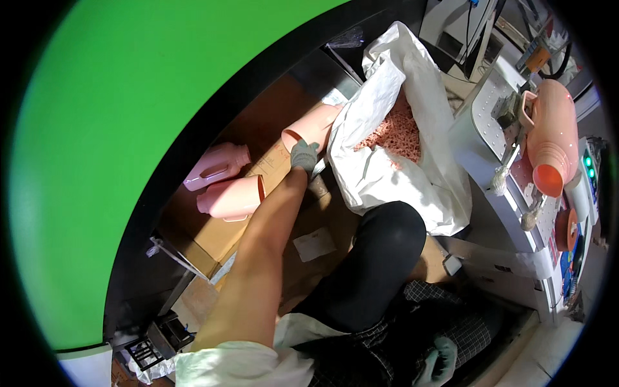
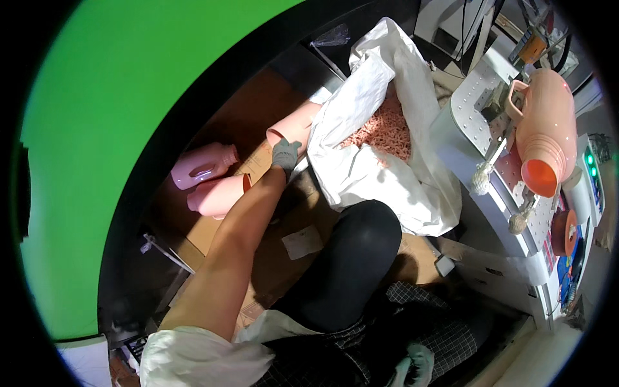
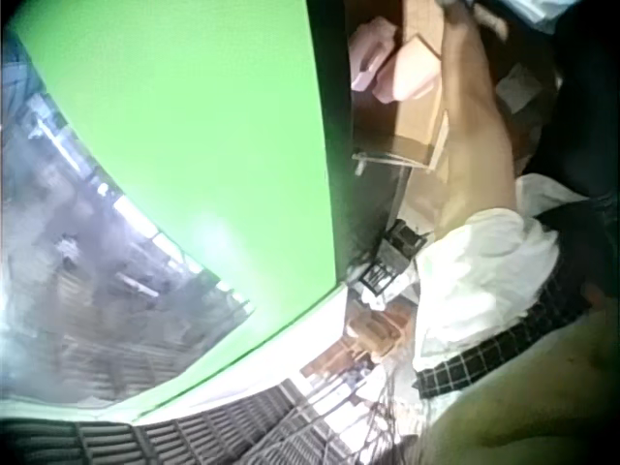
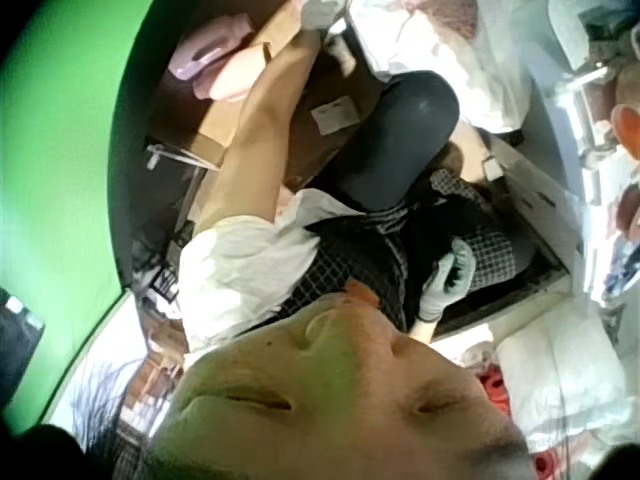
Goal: The person assembles pink electric kettles by hand. They pick up a kettle body, insert a white plastic component into the base, and then screw on a red lid. The finished kettles are placed on a nearby table.
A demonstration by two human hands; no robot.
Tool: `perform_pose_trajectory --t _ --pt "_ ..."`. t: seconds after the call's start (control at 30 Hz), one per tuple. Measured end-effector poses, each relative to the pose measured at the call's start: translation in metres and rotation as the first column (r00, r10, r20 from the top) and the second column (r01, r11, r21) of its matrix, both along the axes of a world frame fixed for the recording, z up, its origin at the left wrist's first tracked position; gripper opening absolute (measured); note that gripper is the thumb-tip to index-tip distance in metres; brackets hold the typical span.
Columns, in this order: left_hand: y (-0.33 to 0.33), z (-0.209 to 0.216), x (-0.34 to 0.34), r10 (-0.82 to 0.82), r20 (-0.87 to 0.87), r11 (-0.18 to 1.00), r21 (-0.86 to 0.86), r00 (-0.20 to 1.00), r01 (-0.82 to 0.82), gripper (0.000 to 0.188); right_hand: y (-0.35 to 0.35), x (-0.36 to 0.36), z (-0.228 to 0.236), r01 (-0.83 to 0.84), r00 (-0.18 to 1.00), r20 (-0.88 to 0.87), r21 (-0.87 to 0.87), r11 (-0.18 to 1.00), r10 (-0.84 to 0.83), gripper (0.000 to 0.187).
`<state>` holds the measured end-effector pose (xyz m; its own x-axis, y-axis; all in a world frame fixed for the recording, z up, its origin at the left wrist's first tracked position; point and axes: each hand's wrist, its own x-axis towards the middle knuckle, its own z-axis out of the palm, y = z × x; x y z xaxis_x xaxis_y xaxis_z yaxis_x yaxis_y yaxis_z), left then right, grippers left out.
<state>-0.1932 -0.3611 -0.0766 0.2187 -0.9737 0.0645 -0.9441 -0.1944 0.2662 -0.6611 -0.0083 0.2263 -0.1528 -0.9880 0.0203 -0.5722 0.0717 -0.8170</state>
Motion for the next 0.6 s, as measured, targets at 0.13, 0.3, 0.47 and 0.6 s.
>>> perform_pose_trajectory --t 0.13,0.3,0.47,0.6 --pt "0.094 0.083 0.002 0.254 -0.508 0.86 -0.272 0.823 -0.433 0.025 -0.001 0.002 -0.009 0.003 0.999 0.034 -0.103 0.995 0.0 0.022" --pt "0.247 0.225 -0.049 0.158 -0.176 0.689 -0.685 0.972 -0.236 0.024 -0.008 0.007 -0.003 -0.071 0.949 0.297 -0.136 0.988 0.109 0.025" --pt "0.308 0.339 -0.127 -0.136 -0.018 0.665 -0.743 0.991 0.078 0.029 -0.022 0.014 0.026 0.068 0.663 0.735 -0.249 0.966 0.143 0.137" --pt "0.296 0.302 -0.205 -0.406 -0.879 0.914 -0.391 0.25 0.11 0.03 0.003 -0.023 0.03 0.075 0.73 0.616 -0.501 0.862 0.295 0.146"
